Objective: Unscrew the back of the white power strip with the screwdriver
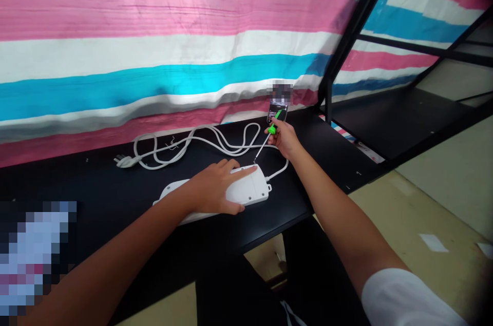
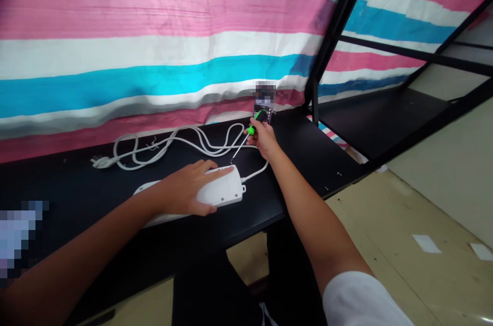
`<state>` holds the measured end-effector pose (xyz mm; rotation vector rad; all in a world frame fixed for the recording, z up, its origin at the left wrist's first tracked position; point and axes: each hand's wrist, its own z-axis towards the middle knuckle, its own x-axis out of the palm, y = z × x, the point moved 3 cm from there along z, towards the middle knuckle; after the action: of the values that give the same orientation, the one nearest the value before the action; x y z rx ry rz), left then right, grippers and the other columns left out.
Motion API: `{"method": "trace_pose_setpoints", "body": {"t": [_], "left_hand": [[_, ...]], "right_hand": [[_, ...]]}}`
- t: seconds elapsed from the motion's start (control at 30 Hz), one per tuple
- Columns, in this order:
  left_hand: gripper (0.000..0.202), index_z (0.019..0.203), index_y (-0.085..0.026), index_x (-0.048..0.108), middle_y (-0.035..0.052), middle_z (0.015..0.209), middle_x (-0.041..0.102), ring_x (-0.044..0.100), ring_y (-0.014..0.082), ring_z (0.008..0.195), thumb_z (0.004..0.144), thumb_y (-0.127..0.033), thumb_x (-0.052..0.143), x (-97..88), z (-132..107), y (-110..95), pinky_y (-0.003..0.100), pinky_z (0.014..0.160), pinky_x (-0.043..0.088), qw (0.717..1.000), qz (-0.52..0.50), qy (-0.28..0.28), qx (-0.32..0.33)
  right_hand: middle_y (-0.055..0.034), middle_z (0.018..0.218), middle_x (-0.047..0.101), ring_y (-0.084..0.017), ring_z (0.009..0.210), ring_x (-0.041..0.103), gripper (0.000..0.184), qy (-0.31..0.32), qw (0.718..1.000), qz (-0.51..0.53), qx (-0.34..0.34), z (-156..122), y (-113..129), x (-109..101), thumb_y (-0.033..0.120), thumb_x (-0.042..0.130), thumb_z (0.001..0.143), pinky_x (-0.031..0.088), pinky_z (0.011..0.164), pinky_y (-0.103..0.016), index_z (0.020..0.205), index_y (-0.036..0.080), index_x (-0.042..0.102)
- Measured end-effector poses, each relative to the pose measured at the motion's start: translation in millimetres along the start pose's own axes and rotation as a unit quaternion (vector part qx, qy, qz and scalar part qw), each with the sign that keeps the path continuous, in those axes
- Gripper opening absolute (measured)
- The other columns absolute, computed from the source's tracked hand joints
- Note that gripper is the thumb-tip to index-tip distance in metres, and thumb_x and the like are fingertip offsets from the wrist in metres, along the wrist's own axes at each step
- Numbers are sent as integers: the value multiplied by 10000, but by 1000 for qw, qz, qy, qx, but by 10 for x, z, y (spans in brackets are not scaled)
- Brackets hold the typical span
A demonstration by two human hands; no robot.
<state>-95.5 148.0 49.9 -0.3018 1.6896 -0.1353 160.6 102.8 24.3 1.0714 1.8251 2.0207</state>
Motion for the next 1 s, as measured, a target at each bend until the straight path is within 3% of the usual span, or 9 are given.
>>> {"method": "trace_pose_setpoints", "body": {"t": [0.27, 0.47, 0.7, 1.0], "left_hand": [[984, 1596, -433, 157, 89, 1434, 405, 463, 339, 1226, 791, -576, 705, -3, 5, 6, 471, 1053, 391, 1000, 4, -2, 3], [982, 1588, -452, 158, 82, 1433, 402, 471, 333, 1218, 788, -566, 716, 12, 0, 13, 480, 1042, 389, 1000, -3, -7, 5], [901, 1492, -240, 350, 96, 1360, 499, 475, 300, 1213, 744, -513, 771, 23, 14, 16, 432, 1047, 369, 998, -31, -49, 36], [927, 1503, -261, 308, 96, 1399, 483, 468, 305, 1249, 741, -521, 768, 47, 4, 48, 442, 1058, 363, 998, -35, -48, 28]], "right_hand": [[-13, 695, 659, -100, 442, 525, 237, -8, 1000, 28, 1, 30, 6, -29, 382, 652, 905, 469, 421, -203, 854, 180, 540], [-10, 689, 653, -97, 439, 496, 113, -3, 998, 59, 21, 31, 9, -37, 285, 533, 884, 442, 423, -200, 848, 178, 536], [-7, 674, 633, -97, 438, 475, 94, -10, 997, 71, 38, 16, 25, -49, 268, 498, 820, 411, 422, -199, 837, 181, 529], [-8, 663, 625, -103, 443, 441, 114, -1, 997, 63, 52, 1, 7, -41, 236, 491, 747, 379, 417, -193, 844, 189, 528]]}}
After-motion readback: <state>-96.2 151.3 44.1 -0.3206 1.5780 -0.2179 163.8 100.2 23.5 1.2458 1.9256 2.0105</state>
